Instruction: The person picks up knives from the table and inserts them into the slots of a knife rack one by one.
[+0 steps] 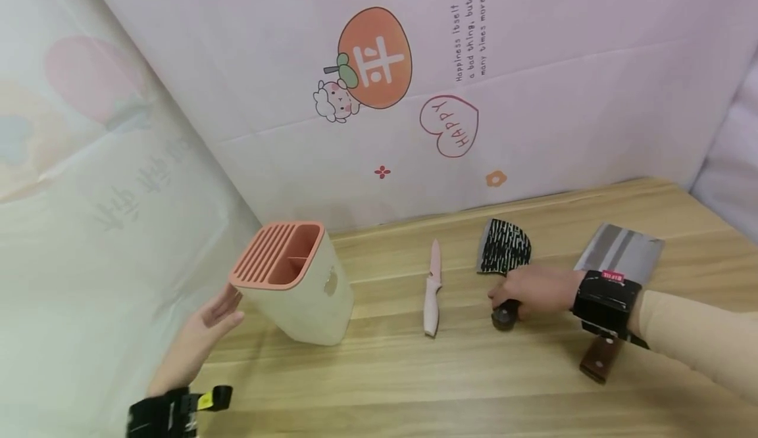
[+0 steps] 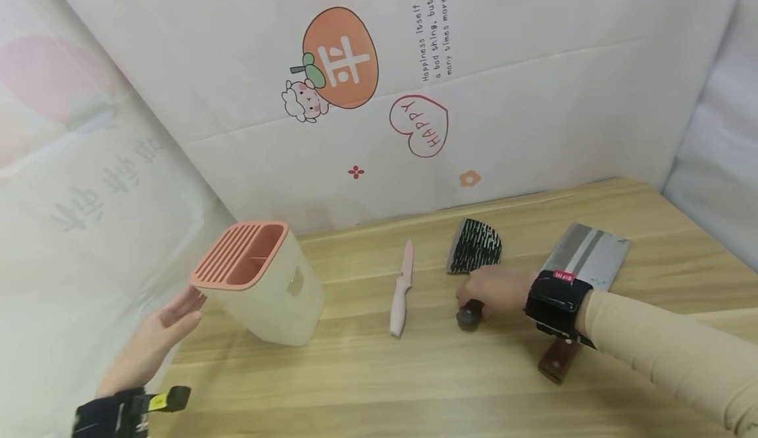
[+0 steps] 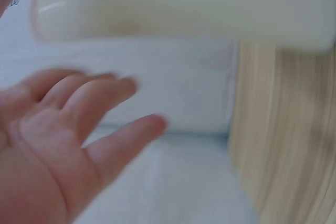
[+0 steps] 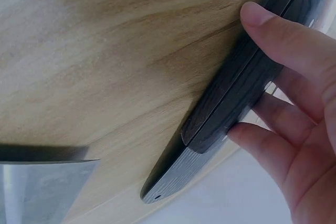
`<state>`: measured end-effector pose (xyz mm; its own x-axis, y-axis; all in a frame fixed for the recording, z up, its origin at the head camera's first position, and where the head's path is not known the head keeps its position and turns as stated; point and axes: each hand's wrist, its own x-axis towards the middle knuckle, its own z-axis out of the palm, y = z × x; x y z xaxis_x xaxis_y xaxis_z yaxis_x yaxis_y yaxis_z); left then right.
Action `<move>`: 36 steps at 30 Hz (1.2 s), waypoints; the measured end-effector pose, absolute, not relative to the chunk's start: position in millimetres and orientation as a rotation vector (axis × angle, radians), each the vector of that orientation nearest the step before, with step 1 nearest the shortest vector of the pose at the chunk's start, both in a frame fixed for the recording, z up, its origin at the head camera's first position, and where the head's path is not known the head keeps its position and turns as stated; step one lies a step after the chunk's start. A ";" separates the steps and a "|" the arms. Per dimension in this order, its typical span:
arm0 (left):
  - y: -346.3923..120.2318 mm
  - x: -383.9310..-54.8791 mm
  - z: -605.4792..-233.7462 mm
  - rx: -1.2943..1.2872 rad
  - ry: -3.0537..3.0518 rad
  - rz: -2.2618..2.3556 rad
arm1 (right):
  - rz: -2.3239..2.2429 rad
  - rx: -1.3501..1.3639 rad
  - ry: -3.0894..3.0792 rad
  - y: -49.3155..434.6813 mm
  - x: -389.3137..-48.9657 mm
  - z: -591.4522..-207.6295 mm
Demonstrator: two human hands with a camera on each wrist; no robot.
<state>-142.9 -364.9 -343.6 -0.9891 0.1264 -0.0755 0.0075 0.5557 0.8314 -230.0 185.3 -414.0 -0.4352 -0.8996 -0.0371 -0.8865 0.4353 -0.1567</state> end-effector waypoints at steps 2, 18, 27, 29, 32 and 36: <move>-356.5 -151.8 -350.7 0.123 2.605 1.612 | -0.158 -1.614 2.551 185.4 -231.3 -414.0; -335.1 -170.5 -379.1 0.158 2.498 2.213 | -0.123 -1.923 2.604 193.9 -228.2 -423.5; -337.7 -172.0 -382.5 0.085 2.495 2.221 | -0.306 -1.782 2.711 192.9 -221.8 -404.0; -338.5 -173.0 -382.7 0.079 2.514 2.209 | -0.324 -1.835 2.738 192.1 -222.8 -400.4; -339.1 -175.0 -381.9 0.073 2.539 2.193 | -0.385 -1.935 2.755 190.8 -225.5 -394.0; -338.0 -177.7 -382.4 0.092 2.536 2.208 | -0.561 -1.953 2.757 189.9 -230.4 -382.6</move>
